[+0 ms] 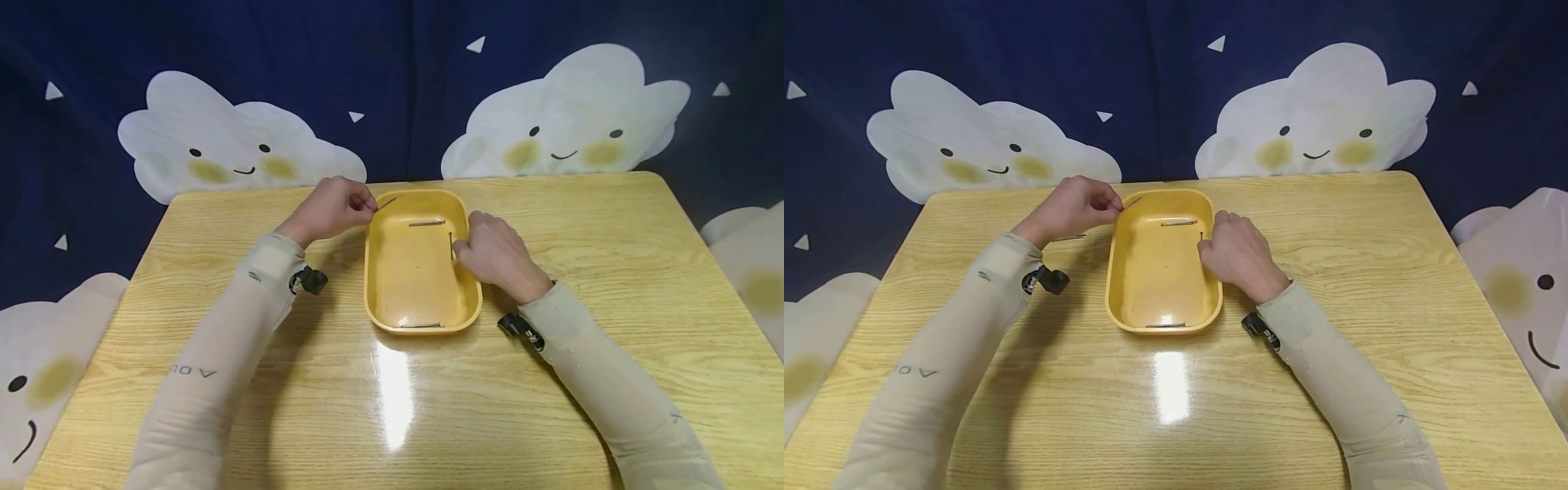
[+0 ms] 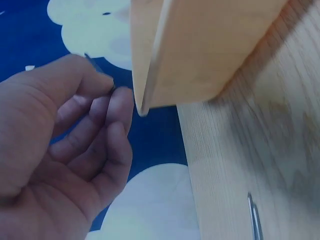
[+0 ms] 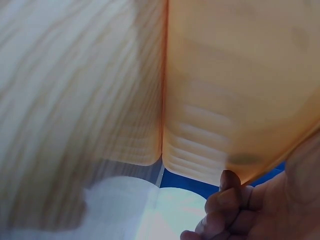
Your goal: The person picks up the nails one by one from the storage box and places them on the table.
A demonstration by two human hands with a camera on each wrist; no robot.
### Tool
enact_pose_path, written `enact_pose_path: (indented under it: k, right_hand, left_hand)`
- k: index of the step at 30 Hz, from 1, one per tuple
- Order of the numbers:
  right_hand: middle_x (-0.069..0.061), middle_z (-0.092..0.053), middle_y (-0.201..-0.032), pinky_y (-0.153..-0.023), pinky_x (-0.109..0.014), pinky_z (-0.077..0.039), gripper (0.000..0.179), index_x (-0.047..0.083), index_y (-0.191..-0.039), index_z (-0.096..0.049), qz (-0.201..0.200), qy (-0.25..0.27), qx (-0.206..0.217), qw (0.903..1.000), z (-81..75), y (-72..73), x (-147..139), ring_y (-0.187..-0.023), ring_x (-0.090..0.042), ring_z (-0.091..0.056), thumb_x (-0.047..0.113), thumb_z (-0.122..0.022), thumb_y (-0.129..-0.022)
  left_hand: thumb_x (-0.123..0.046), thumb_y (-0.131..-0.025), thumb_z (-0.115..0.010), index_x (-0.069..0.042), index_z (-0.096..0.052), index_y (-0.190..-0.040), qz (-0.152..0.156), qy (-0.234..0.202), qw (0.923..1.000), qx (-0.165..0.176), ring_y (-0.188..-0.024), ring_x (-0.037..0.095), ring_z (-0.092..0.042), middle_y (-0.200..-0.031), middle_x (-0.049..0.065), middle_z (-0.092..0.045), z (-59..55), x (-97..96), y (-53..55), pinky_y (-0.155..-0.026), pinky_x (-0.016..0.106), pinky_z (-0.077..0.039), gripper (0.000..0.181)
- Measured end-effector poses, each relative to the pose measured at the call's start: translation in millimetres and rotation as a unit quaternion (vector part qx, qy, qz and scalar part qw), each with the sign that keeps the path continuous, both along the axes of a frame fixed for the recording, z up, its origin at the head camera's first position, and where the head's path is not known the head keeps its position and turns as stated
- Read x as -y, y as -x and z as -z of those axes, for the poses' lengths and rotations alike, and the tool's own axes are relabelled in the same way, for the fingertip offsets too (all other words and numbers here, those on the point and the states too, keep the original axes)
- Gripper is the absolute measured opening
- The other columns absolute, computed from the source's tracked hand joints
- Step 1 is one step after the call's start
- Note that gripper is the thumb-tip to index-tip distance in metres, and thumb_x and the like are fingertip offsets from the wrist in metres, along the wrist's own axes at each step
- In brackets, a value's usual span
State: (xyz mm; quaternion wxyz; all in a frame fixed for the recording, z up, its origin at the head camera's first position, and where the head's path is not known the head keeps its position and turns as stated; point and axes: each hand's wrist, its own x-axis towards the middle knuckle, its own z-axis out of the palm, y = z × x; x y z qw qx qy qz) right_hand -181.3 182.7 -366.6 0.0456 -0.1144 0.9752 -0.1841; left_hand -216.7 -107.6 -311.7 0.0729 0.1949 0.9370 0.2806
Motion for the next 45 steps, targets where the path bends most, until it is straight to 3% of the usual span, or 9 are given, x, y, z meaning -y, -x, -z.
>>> enact_pose_path:
  k: [7,28,45]
  right_hand:
    - [-0.016,-0.055,-0.087,-0.061,-0.038,-0.041,0.028,0.0,-0.098,-0.055,0.001,0.005,-0.004,1.0,1.6,-0.5,-0.6,-0.076,-0.032,-0.054,0.027,-0.05,-0.095]
    - [-0.016,-0.055,-0.087,-0.064,-0.039,-0.041,0.027,0.0,-0.097,-0.055,0.0,0.008,-0.005,1.0,0.4,-1.1,-0.5,-0.077,-0.032,-0.053,0.026,-0.049,-0.095]
    - [-0.015,-0.055,-0.087,-0.063,-0.039,-0.041,0.026,0.0,-0.098,-0.055,0.0,0.01,-0.005,0.9999,0.6,-1.1,-0.4,-0.077,-0.032,-0.054,0.026,-0.049,-0.095]
  left_hand:
    - [-0.012,-0.089,-0.067,-0.008,-0.077,-0.099,0.01,0.002,0.9999,-0.007,-0.084,0.018,-0.069,-0.093,0.008,-0.079,2.4,9.2,-3.5,-0.084,0.031,-0.054,0.014]
    - [-0.01,-0.089,-0.067,-0.004,-0.077,-0.1,-0.004,-0.004,1.0,0.008,-0.079,0.016,-0.064,-0.087,0.007,-0.077,11.8,35.6,-8.8,-0.078,0.028,-0.049,0.016]
    - [-0.011,-0.092,-0.068,-0.005,-0.077,-0.099,-0.013,0.044,0.9989,0.013,-0.079,0.016,-0.062,-0.089,0.007,-0.077,22.0,56.4,-12.5,-0.079,0.03,-0.048,0.013]
